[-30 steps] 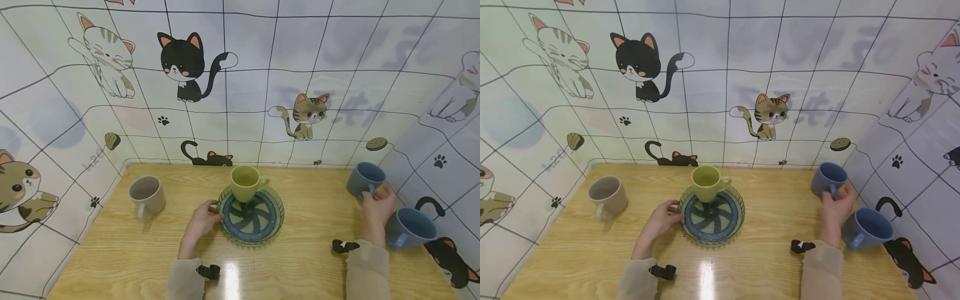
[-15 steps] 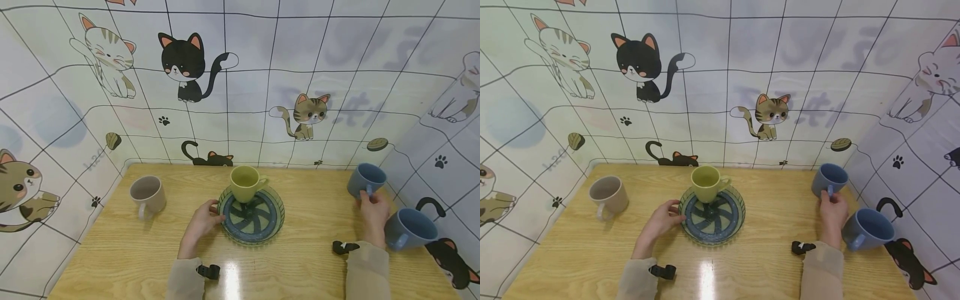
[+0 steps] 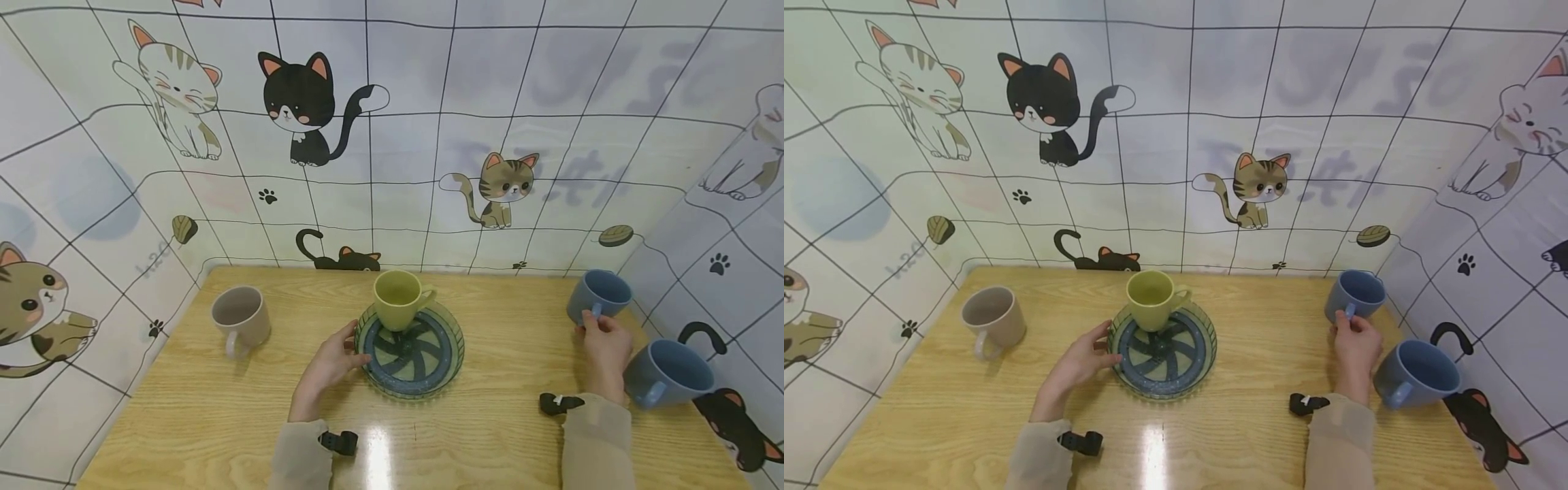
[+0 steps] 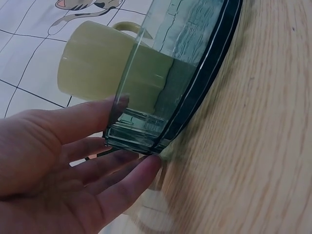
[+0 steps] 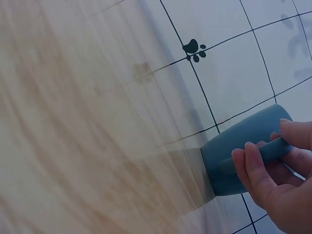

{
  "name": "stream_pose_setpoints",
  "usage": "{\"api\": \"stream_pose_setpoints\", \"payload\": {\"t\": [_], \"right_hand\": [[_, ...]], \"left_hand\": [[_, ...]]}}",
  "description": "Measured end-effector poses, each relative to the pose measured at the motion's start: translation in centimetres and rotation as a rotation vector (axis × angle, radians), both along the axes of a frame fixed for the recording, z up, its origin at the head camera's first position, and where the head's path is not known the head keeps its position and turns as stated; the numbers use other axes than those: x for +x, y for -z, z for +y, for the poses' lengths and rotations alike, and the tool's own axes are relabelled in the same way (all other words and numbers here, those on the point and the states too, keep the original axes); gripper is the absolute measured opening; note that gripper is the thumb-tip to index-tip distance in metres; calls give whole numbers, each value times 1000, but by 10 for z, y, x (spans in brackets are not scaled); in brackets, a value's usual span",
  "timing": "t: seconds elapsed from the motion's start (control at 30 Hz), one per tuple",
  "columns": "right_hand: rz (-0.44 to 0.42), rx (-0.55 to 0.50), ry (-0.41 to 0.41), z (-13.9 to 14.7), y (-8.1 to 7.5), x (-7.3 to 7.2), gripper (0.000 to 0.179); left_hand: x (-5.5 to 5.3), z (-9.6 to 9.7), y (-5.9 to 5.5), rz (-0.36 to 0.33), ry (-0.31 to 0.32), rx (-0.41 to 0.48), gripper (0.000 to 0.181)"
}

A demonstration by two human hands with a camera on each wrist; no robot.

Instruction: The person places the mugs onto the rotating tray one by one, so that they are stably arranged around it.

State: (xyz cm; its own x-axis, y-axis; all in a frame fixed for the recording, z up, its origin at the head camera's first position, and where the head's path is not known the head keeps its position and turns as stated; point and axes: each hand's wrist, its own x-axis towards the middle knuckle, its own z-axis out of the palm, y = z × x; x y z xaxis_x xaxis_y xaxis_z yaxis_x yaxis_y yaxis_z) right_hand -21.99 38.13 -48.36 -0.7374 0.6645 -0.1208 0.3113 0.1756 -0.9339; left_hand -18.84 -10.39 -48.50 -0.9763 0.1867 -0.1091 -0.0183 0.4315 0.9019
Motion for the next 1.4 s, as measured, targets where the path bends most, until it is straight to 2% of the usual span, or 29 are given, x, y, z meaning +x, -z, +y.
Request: {"api": "stream_pose_setpoints", "payload": {"t": [0.13, 0.27, 0.4, 0.53, 0.7, 0.8, 0.87, 1.1, 1.27, 1.4], "right_hand": [[35, -58, 19, -1, 0, 1, 39], [74, -144, 40, -1, -1, 2, 32], [112, -174, 40, -2, -1, 4, 31], [129, -176, 56, -4, -3, 5, 33], [95, -137, 47, -9, -5, 5, 34], [113, -128, 18, -12, -6, 4, 35], [141, -158, 1, -16, -6, 3, 36], [136, -138, -77, -29, -12, 5, 48], [169, -167, -79, -41, -19, 6, 47], [194, -149, -103, -48, -21, 5, 43]], "left_hand": [[0, -1, 1, -4, 7, -5, 80], [0, -1, 0, 3, 14, -7, 79], [-1, -1, 1, 5, 18, -1, 78], [-2, 0, 1, 11, 23, 2, 78], [-3, -1, 3, 29, 34, 12, 75], [-2, -2, 4, 29, 36, 21, 74], [-2, -4, 5, 35, 36, 29, 72], [-1, -7, 7, 66, 37, 44, 65], [-1, -9, 6, 92, 12, 19, 57], [-1, -10, 7, 124, -28, -14, 47]]}}
